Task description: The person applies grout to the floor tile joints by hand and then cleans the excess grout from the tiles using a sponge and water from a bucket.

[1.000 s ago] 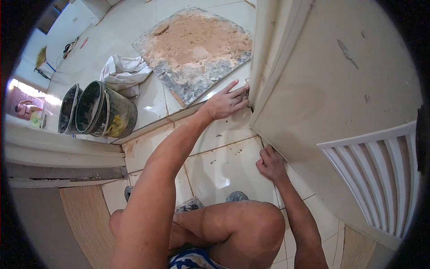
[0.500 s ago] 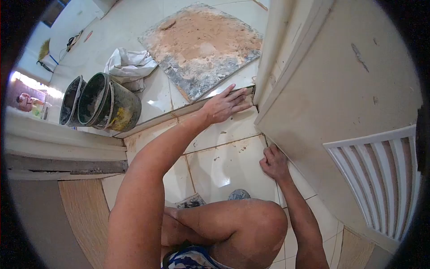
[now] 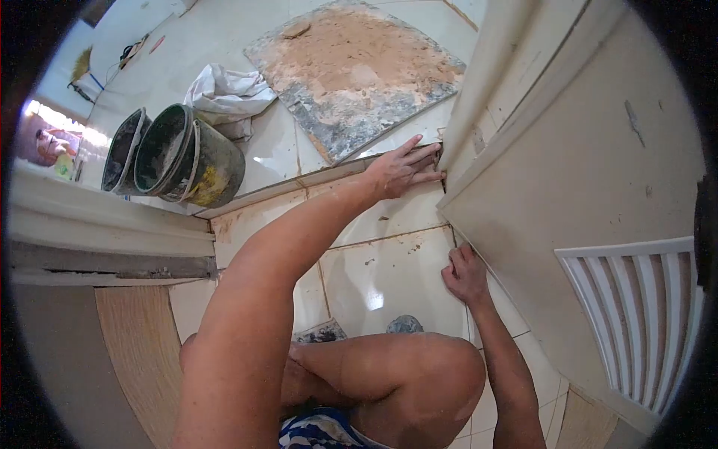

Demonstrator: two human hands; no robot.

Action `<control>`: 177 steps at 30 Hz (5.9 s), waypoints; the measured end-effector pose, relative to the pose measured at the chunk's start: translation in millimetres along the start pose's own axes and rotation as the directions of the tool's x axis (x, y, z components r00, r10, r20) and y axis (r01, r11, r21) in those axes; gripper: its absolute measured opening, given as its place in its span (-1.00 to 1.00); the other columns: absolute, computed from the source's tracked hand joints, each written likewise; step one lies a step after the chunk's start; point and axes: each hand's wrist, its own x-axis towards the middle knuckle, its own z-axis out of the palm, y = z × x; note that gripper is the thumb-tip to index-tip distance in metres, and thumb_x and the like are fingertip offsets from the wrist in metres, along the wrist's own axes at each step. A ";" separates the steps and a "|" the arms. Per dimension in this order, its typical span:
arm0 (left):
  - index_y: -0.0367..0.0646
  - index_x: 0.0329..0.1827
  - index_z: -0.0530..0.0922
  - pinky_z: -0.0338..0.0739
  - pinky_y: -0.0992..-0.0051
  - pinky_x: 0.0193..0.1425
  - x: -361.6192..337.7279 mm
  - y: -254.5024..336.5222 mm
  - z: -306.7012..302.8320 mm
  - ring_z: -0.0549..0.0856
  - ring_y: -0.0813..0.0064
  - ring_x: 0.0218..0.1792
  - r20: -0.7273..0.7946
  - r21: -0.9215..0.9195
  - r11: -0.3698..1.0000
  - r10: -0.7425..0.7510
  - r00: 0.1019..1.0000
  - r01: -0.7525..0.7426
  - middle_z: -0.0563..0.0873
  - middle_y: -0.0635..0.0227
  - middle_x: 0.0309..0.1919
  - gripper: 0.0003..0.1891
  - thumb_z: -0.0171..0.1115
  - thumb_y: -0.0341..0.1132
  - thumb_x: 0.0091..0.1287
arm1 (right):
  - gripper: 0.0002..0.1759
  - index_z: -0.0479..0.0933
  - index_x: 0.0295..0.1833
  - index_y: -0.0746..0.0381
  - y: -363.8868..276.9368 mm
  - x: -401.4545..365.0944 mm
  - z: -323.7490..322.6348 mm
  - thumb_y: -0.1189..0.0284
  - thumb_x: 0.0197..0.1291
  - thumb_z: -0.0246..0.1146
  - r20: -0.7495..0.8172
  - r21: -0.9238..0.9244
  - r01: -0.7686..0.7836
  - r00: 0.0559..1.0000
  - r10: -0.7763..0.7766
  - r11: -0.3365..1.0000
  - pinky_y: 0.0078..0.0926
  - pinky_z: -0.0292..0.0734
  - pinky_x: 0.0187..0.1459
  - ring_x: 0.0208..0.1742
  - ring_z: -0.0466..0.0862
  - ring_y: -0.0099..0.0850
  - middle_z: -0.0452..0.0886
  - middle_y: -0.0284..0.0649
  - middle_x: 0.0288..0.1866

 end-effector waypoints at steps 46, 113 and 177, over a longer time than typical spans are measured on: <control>-0.11 0.13 0.43 -0.07 0.00 0.58 -31.3 2.1 -6.5 0.08 0.28 0.55 -0.037 -0.108 0.992 -0.077 0.996 0.072 0.44 0.33 0.36 -0.65 0.04 -0.26 0.30 | -0.66 0.42 -0.14 0.30 3.9 -1.4 -0.4 0.50 -0.12 0.22 -0.041 -0.038 0.058 0.997 -0.060 0.998 -0.02 0.49 -0.21 -0.19 0.51 -0.01 0.37 -0.02 -0.23; -0.21 0.12 0.54 0.64 0.30 -0.27 -126.9 29.4 -1.1 0.73 0.27 -0.17 0.275 -0.231 0.867 -0.377 0.884 0.441 0.33 0.09 0.43 -0.65 0.09 -0.31 0.28 | -0.70 0.43 -0.14 0.28 4.8 -1.5 1.7 0.47 -0.06 0.21 -0.038 -0.038 0.016 0.999 -0.017 0.999 -0.04 0.51 -0.31 -0.32 0.56 -0.02 0.41 -0.02 -0.21; -0.28 0.24 0.51 0.63 0.41 -0.42 -99.7 16.6 -13.6 0.77 0.38 -0.37 0.465 -0.083 0.917 -0.311 0.829 0.390 0.47 0.12 0.35 -0.57 0.04 -0.34 0.33 | -0.73 0.42 -0.20 0.29 1.5 -0.4 -1.9 0.50 -0.10 0.19 -0.004 -0.011 -0.010 1.000 0.010 1.000 -0.05 0.52 -0.28 -0.27 0.56 -0.04 0.40 -0.06 -0.26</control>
